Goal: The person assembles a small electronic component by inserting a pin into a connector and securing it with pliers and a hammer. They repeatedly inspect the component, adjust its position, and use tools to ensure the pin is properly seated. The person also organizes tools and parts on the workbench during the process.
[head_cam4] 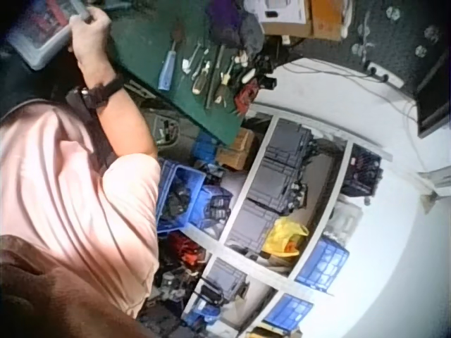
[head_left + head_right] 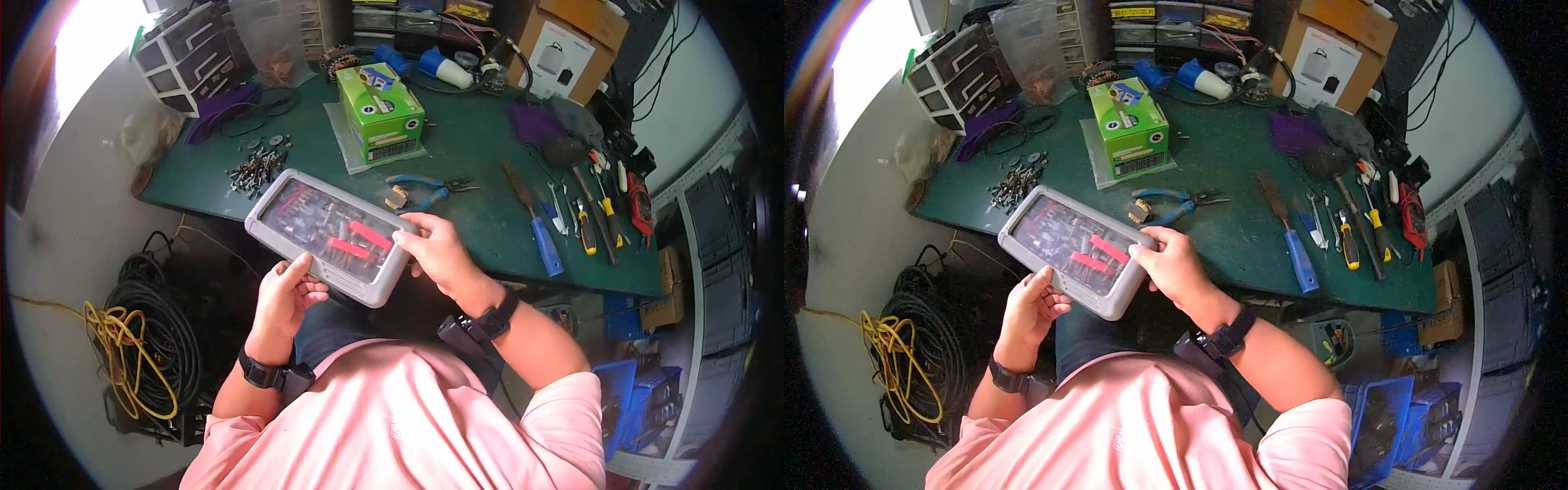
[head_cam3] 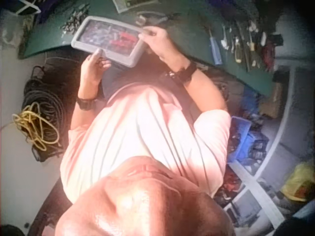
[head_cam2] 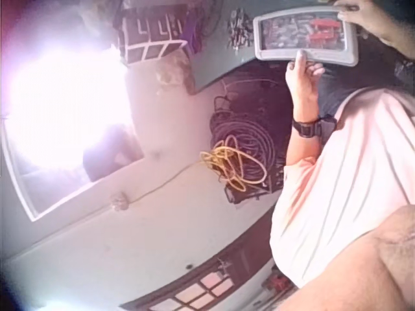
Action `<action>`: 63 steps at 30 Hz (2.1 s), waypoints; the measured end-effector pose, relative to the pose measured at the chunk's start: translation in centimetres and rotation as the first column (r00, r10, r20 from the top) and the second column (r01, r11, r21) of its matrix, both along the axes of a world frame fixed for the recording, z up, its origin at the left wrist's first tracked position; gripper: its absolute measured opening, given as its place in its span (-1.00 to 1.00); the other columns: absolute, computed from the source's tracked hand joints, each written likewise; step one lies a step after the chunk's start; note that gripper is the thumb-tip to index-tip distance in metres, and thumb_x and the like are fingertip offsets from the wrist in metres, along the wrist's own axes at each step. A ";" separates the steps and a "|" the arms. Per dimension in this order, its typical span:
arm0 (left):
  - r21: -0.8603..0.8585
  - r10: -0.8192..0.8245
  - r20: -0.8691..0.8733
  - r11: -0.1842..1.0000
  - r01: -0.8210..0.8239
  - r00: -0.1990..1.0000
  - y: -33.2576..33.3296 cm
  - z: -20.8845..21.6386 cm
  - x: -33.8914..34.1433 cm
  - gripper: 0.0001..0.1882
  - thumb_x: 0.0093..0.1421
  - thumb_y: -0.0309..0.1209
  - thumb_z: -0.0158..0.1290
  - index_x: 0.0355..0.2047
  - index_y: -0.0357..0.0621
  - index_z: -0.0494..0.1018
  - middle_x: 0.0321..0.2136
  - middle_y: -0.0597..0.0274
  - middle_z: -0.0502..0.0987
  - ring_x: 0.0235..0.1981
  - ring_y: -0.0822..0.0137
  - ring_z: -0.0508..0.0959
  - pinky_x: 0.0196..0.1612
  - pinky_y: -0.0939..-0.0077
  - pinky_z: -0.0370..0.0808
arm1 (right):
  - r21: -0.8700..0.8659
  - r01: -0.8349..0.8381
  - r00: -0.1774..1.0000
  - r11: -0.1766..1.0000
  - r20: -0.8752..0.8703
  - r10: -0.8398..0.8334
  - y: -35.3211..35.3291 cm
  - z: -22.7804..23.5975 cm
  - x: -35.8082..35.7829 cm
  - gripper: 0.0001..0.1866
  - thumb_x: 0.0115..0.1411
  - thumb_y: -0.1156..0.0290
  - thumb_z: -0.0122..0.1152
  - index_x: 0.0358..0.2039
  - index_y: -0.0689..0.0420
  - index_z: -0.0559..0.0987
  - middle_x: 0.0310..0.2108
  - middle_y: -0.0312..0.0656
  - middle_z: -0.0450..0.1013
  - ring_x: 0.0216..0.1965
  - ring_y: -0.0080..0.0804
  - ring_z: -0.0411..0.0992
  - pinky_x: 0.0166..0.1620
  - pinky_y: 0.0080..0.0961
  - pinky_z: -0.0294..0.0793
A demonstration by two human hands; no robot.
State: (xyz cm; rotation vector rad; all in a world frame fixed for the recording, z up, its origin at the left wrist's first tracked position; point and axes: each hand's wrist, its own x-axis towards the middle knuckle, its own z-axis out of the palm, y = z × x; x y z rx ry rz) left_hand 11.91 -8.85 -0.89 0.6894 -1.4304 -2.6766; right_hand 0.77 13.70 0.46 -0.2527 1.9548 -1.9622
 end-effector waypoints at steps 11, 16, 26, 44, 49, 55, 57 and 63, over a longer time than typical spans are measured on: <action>-0.108 0.107 -0.010 0.988 -0.107 0.994 1.1 0.2 -1.0 -0.72 0.25 -0.21 0.12 -0.41 -0.08 0.31 -0.60 0.37 0.44 -0.70 0.53 0.41 -0.66 0.60 0.35 | 0.665 0.180 0.555 0.725 -0.677 0.484 0.1 3.2 5.5 -0.07 -0.22 0.00 0.51 0.12 0.23 0.40 -0.19 -0.06 0.29 -0.15 -0.13 0.36 -0.15 -0.29 0.49; -0.063 0.114 0.000 0.992 -0.113 0.994 0.6 0.1 -1.6 -0.73 0.24 -0.21 0.13 -0.41 -0.06 0.32 -0.60 0.39 0.42 -0.70 0.54 0.38 -0.65 0.59 0.30 | 0.632 0.228 0.521 0.741 -0.722 0.455 -1.1 2.5 5.3 -0.13 -0.24 0.04 0.52 0.07 0.23 0.47 -0.27 -0.11 0.28 -0.21 -0.20 0.35 -0.25 -0.33 0.48; 0.053 0.110 0.008 0.993 -0.110 0.994 0.2 -0.7 -2.3 -0.77 0.28 -0.21 0.06 -0.42 -0.06 0.37 -0.63 0.42 0.38 -0.75 0.60 0.20 -0.68 0.65 0.07 | 0.660 0.267 0.495 0.702 -0.719 0.488 -1.3 2.4 5.1 -0.17 -0.20 0.06 0.49 0.06 0.25 0.45 -0.24 -0.14 0.30 -0.18 -0.22 0.36 -0.27 -0.43 0.55; 0.153 0.183 0.020 0.971 -0.184 0.983 1.0 -1.5 -2.0 -0.70 0.22 -0.26 0.17 -0.23 -0.21 0.38 -0.49 0.28 0.49 -0.58 0.46 0.50 -0.47 0.59 0.52 | 0.635 0.349 0.411 0.690 -0.765 0.496 -1.7 1.3 5.4 -0.19 -0.23 0.10 0.48 0.03 0.25 0.46 -0.28 -0.17 0.32 -0.24 -0.28 0.36 -0.33 -0.49 0.54; 0.197 0.204 0.053 0.958 -0.211 0.978 0.7 -2.0 -2.6 -0.77 0.20 -0.28 0.18 -0.35 -0.14 0.40 -0.54 0.37 0.43 -0.61 0.52 0.43 -0.52 0.63 0.42 | 0.623 0.356 0.396 0.696 -0.776 0.491 -1.9 1.6 5.4 -0.19 -0.23 0.10 0.48 0.03 0.27 0.46 -0.28 -0.18 0.32 -0.25 -0.28 0.36 -0.33 -0.48 0.54; 0.197 0.127 0.013 0.972 -0.127 0.992 0.4 -1.3 -2.9 -0.80 0.24 -0.22 0.11 -0.36 -0.09 0.48 -0.56 0.36 0.49 -0.70 0.56 0.28 -0.63 0.62 0.20 | 0.633 0.322 0.428 0.704 -0.761 0.488 -1.9 2.1 5.2 -0.19 -0.23 0.10 0.49 0.02 0.27 0.46 -0.29 -0.18 0.32 -0.25 -0.27 0.37 -0.31 -0.46 0.54; 0.176 0.112 0.038 0.977 -0.117 0.993 0.2 -1.2 -3.1 -0.80 0.23 -0.22 0.11 -0.40 -0.07 0.47 -0.59 0.39 0.46 -0.73 0.57 0.18 -0.65 0.62 0.11 | 0.634 0.322 0.435 0.703 -0.759 0.485 -1.9 2.0 5.2 -0.20 -0.23 0.11 0.49 0.02 0.26 0.46 -0.29 -0.17 0.33 -0.24 -0.27 0.37 -0.31 -0.48 0.54; 0.145 0.031 0.072 0.989 -0.041 0.997 -0.4 -0.5 -2.9 -0.77 0.24 -0.22 0.12 -0.41 -0.09 0.42 -0.61 0.43 0.37 -0.72 0.61 0.16 -0.64 0.64 0.09 | 0.642 0.338 0.433 0.688 -0.755 0.492 -1.9 2.0 5.2 -0.19 -0.23 0.10 0.50 0.02 0.25 0.44 -0.28 -0.17 0.32 -0.22 -0.26 0.37 -0.31 -0.48 0.55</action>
